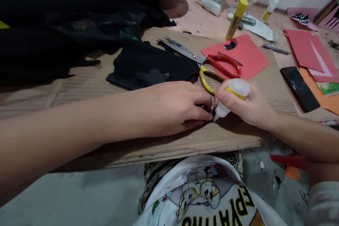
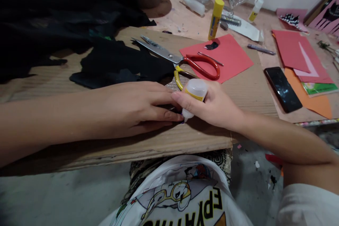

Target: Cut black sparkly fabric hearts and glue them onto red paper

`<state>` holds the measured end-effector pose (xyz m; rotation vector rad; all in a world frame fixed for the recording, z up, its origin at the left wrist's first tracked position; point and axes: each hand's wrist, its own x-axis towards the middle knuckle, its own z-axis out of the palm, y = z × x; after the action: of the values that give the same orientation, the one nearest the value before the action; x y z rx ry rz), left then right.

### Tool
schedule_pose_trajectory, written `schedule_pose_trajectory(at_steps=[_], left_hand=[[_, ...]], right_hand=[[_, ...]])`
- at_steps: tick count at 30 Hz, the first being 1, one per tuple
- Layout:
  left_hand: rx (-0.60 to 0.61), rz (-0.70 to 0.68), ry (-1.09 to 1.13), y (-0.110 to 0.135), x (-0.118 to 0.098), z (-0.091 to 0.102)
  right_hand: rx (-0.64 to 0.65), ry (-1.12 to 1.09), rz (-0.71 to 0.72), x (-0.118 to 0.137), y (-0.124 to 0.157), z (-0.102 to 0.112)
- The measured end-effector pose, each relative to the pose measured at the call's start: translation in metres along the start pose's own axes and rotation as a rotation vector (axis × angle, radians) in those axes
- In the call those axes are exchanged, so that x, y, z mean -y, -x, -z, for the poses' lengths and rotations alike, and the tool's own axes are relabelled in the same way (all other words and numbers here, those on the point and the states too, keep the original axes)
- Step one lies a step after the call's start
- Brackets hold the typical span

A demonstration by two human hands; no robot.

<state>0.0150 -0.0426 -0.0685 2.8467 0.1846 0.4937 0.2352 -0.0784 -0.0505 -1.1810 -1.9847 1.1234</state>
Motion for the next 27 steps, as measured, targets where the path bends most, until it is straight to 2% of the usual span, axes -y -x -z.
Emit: schedule_pose_trajectory(at_steps=[7,14,17,22,24,27], left_hand=[[0.025,-0.007,-0.018,0.0,0.0,0.0],[-0.004,-0.019,-0.009,0.0,0.001,-0.001],[0.024,-0.005,-0.01,-0.001,0.0,0.0],[0.057,0.002,0.009,-0.001,-0.001,0.003],[0.053,0.002,-0.004,-0.001,-0.001,0.003],[0.049,0.006,-0.018,-0.001,-0.001,0.002]], right_hand=[[-0.025,0.004,0.027,-0.001,0.001,0.0],[0.003,0.017,0.093,0.001,0.003,-0.002],[-0.068,0.008,0.088,0.002,0.005,0.003],[-0.3,-0.16,0.172,-0.001,0.007,0.014],[-0.324,-0.243,0.186,-0.002,0.006,0.017],[-0.272,-0.285,0.132,-0.003,0.003,0.019]])
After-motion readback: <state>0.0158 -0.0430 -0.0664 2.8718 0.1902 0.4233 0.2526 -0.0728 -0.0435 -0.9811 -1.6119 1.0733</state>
